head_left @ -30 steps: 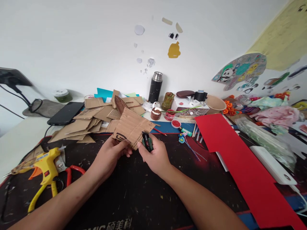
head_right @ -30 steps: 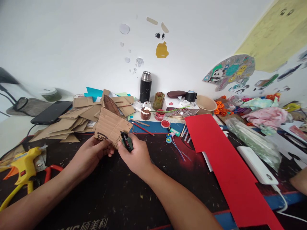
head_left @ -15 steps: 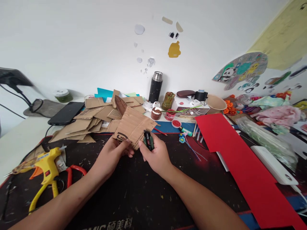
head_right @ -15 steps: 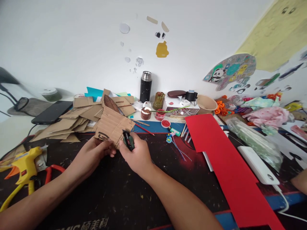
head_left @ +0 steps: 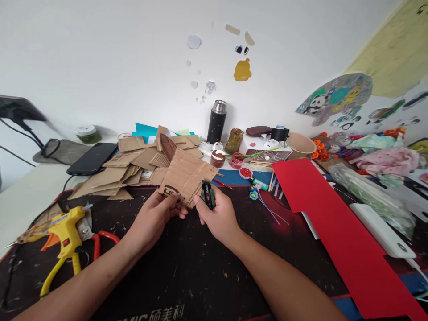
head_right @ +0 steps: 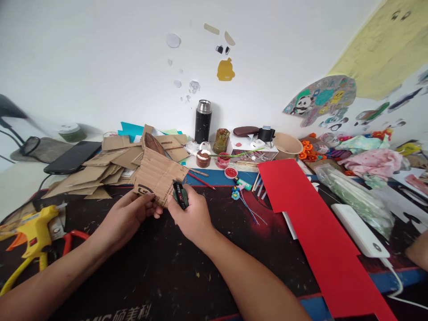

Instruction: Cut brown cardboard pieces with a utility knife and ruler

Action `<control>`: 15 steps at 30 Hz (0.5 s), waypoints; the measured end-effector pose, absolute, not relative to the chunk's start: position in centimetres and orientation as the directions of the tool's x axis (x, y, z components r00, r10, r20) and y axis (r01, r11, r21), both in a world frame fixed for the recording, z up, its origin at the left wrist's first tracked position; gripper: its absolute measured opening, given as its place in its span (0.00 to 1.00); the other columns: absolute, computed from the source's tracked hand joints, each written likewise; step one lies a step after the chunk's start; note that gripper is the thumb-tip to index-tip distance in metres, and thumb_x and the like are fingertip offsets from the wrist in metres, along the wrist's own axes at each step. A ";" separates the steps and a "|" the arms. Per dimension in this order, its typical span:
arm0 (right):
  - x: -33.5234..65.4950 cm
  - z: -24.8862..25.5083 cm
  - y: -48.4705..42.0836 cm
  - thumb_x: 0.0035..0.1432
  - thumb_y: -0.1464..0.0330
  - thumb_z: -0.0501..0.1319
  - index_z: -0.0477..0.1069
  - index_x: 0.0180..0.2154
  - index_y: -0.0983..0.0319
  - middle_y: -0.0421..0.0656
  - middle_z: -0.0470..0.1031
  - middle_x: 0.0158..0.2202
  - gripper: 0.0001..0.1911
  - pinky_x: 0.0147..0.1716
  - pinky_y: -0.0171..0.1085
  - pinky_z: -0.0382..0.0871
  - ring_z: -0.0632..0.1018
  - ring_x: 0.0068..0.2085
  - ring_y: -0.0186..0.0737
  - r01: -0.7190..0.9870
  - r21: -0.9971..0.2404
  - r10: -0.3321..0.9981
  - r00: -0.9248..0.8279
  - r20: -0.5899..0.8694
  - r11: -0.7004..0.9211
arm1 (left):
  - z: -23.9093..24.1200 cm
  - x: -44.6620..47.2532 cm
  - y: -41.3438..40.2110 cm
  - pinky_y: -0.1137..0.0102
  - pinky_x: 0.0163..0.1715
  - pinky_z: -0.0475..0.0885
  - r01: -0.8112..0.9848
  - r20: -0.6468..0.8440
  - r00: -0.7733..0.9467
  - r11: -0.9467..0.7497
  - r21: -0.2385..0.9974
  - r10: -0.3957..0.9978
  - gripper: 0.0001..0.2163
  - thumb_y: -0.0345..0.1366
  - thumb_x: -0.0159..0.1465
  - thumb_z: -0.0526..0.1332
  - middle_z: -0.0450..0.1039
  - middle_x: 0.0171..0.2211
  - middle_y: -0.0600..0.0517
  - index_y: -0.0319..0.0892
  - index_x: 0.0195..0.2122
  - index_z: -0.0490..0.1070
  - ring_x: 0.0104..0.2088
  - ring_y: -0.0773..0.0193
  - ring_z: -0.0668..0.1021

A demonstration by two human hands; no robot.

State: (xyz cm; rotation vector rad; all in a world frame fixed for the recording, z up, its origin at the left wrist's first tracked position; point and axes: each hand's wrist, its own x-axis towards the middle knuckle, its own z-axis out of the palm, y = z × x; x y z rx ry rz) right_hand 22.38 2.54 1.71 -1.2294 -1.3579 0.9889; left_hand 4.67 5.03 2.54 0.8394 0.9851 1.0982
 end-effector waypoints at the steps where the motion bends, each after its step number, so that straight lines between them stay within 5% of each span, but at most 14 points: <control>1: 22.4 1.7 2.6 0.69 0.58 0.65 0.66 0.36 0.55 0.31 0.67 0.20 0.12 0.22 0.35 0.63 0.69 0.19 0.35 0.154 -0.977 0.988 0.030 0.150 0.144 | 2.5 4.6 5.1 0.64 0.29 0.79 -0.325 -0.216 0.158 0.257 0.910 0.964 0.21 0.48 0.52 0.81 0.81 0.30 0.50 0.40 0.37 0.78 0.27 0.61 0.81; 15: 22.4 2.0 2.6 0.68 0.59 0.65 0.66 0.36 0.55 0.30 0.67 0.19 0.11 0.19 0.33 0.62 0.69 0.17 0.33 0.110 -0.987 0.993 0.015 0.119 0.116 | 2.7 4.9 5.1 0.69 0.28 0.78 -0.343 -0.225 0.232 0.296 0.892 0.946 0.21 0.43 0.49 0.84 0.82 0.33 0.50 0.40 0.37 0.81 0.27 0.65 0.80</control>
